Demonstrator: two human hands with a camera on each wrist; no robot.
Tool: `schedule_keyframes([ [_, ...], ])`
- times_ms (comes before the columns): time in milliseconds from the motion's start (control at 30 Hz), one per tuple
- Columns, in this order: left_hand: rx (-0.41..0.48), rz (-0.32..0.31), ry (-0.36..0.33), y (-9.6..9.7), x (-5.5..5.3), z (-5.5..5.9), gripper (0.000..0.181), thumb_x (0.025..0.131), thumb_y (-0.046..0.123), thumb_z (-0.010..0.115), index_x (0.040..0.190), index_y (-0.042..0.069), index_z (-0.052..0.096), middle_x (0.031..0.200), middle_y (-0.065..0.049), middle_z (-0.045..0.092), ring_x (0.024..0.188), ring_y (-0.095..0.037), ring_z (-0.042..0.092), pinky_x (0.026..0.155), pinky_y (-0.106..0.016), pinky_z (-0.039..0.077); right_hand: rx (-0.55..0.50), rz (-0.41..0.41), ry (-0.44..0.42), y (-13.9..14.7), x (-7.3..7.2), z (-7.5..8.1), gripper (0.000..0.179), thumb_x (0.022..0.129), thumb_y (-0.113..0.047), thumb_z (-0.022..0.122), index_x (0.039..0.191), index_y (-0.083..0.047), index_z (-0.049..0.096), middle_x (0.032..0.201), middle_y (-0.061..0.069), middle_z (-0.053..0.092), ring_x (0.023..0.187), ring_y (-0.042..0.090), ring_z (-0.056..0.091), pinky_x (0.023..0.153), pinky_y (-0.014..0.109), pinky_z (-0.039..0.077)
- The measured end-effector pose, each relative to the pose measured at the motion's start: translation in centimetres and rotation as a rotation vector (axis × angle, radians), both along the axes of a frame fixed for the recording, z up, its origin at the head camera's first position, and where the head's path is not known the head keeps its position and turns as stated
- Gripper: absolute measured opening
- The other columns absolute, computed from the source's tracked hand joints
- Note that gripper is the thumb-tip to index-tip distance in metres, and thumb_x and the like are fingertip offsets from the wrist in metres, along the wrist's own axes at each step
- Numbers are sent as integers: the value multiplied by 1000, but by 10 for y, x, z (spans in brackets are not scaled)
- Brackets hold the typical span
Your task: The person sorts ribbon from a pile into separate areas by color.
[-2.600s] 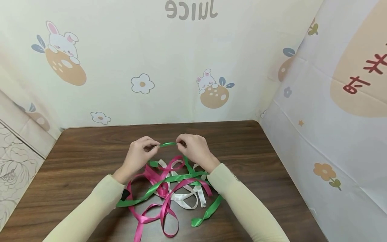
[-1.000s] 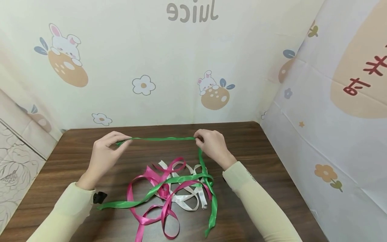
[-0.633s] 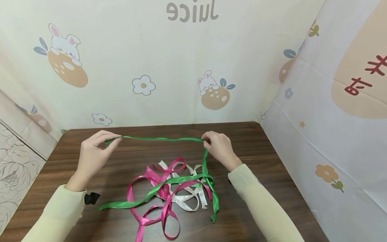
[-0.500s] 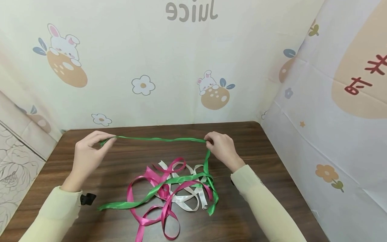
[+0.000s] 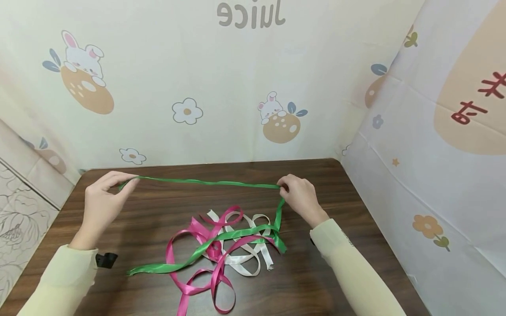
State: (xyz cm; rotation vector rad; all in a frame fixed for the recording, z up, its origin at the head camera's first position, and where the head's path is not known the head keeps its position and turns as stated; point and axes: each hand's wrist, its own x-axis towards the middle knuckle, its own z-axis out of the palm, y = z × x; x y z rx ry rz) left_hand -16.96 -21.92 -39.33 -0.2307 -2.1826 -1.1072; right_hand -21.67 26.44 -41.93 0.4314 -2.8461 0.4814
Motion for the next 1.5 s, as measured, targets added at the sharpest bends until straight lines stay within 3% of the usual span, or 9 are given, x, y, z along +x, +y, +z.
schedule_keyframes([
  [200,24,37,-52,-10,-1,-4,8,91,12,79,98,14,83,93,12,70,83,12,59,76,-3,43,5,-23,-21,13,0,-1,14,95,-9,67,105,-10,76,96,5,71,77,19,65,68,42,53],
  [433,57,59,-93,-19,-4,-12,9,93,15,77,100,11,82,91,31,63,86,13,57,78,-2,44,3,-64,-53,30,1,-6,14,96,-8,66,107,-9,75,99,7,71,78,21,64,69,43,52],
  [700,73,118,-174,-29,-8,-22,16,95,21,76,102,8,81,90,38,59,87,13,55,78,-3,44,-7,-94,-77,48,4,-4,16,97,-8,64,110,-9,74,104,10,71,80,23,65,68,45,51],
  [1033,94,162,-289,-37,-12,-33,21,96,28,74,104,10,81,87,37,59,81,8,54,72,-5,42,-83,-151,-200,76,4,-11,19,100,-6,61,117,-4,70,115,17,66,88,27,62,71,40,49],
  [1333,89,175,-409,-44,-19,-44,30,96,36,73,108,9,80,87,37,57,80,8,53,68,-9,42,-130,-177,-204,97,-8,-22,19,101,-5,60,117,-3,70,119,21,66,87,28,57,72,38,45],
  [1400,81,182,-440,-45,-20,-46,32,96,37,72,110,9,80,90,30,61,80,8,52,67,-10,42,-135,-174,-203,98,-11,-22,19,100,-5,61,116,-3,70,119,21,68,86,27,58,72,38,46],
  [1500,54,189,-481,-47,-23,-49,34,97,37,71,113,9,79,99,9,72,78,9,51,65,-11,43,-138,-166,-215,100,-14,-22,19,100,-5,61,117,-3,69,117,22,69,86,27,61,72,38,47],
])
